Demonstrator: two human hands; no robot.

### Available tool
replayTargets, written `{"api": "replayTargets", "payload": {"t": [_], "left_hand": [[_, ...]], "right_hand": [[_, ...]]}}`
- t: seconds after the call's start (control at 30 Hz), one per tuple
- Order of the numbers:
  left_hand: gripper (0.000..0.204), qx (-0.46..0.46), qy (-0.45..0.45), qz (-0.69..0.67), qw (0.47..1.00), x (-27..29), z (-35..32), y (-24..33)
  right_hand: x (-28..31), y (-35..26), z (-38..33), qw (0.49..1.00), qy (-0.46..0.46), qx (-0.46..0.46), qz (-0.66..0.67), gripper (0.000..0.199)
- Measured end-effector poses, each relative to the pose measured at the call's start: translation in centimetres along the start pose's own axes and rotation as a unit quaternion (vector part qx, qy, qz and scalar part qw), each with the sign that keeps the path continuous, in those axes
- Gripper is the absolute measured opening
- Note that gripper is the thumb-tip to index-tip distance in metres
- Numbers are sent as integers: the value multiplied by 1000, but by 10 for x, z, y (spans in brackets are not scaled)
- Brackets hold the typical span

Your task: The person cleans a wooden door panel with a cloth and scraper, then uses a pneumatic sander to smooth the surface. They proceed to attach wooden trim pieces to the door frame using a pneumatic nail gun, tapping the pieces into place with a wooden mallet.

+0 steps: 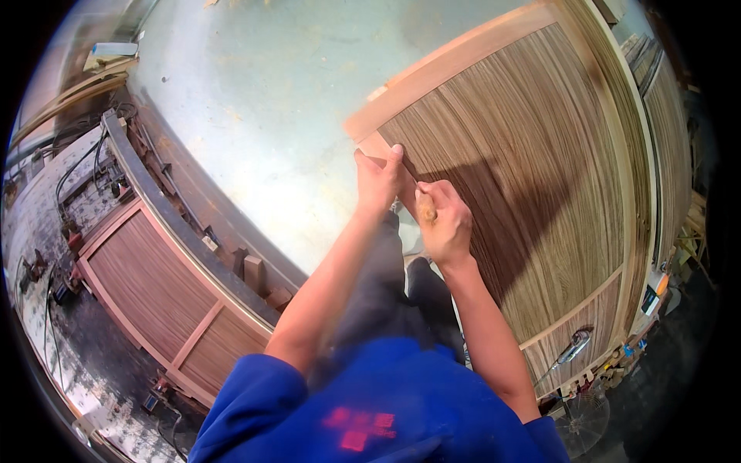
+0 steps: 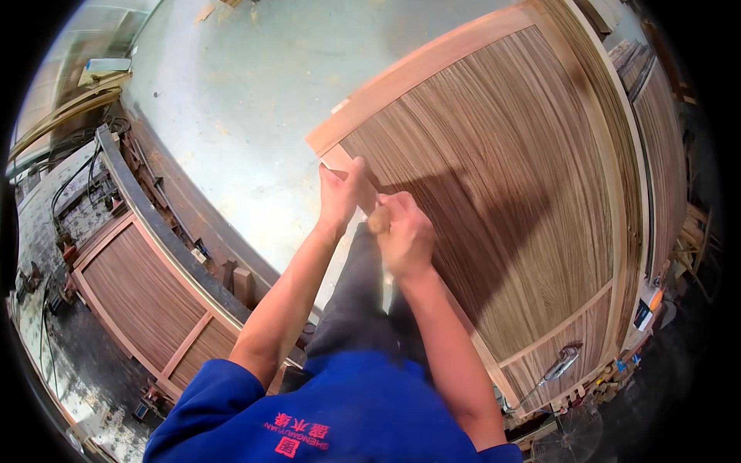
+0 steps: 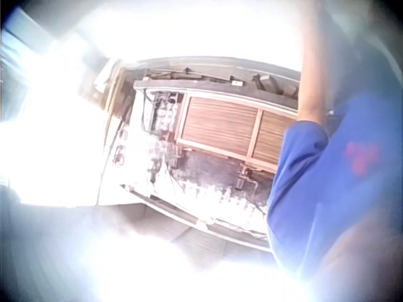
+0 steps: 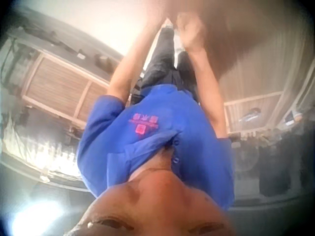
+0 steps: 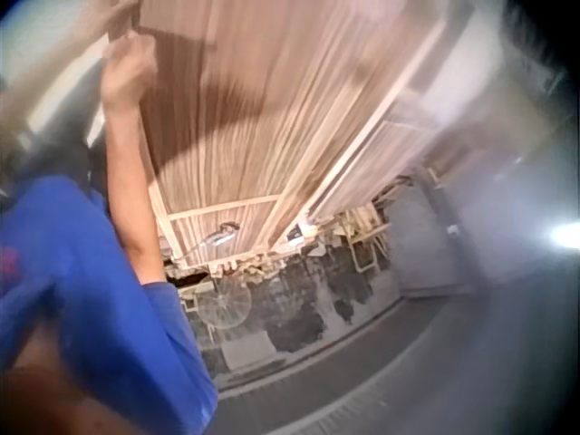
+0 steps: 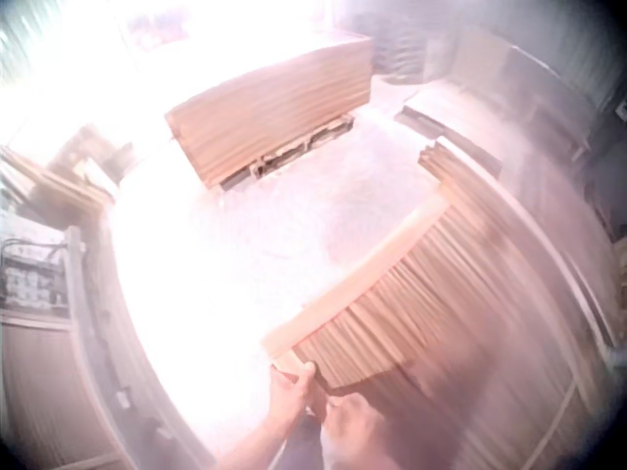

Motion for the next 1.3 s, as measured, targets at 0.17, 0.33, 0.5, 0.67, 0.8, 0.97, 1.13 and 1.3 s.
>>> {"api": "replayTargets", "payload": {"t": [0.17, 0.33, 0.5, 0.67, 0.8, 0.97, 1.13, 1.3], "left_hand": [[72, -23, 22, 11, 999, 3, 1, 4], [47, 37, -16, 64, 997, -8, -12, 25], [63, -63, -4, -11, 998, -9, -17, 48], [81, -3, -11, 8, 1000, -4, -12, 33], [81, 50, -6, 89, 995, 10, -5, 23], [65, -174, 140, 335, 915, 36, -30, 49], [59, -354, -105, 472, 801, -156, -102, 87], [65, -466, -306, 564, 610, -405, -179, 42]], "right_hand": [[1, 15, 10, 992, 14, -59, 114, 24], [5, 11, 7, 999, 24, -11, 44, 25], [2, 18, 7, 996, 23, -35, 80, 19], [4, 16, 10, 993, 18, -72, 90, 20], [20, 8, -5, 996, 9, -57, 61, 14], [94, 44, -95, 971, 139, -76, 181, 24], [152, 110, -202, 957, 180, -204, 97, 13], [264, 167, -276, 942, 306, -139, -19, 24]]}}
Point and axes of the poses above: each hand's wrist, its own z-axis towards the middle knuckle, its own x-axis out of the back of the hand, y = z × x, the point moved 9 cm from there along z, towards the middle knuckle, and after that the axes turned 3 degrees about x, right-handed, at the moved point
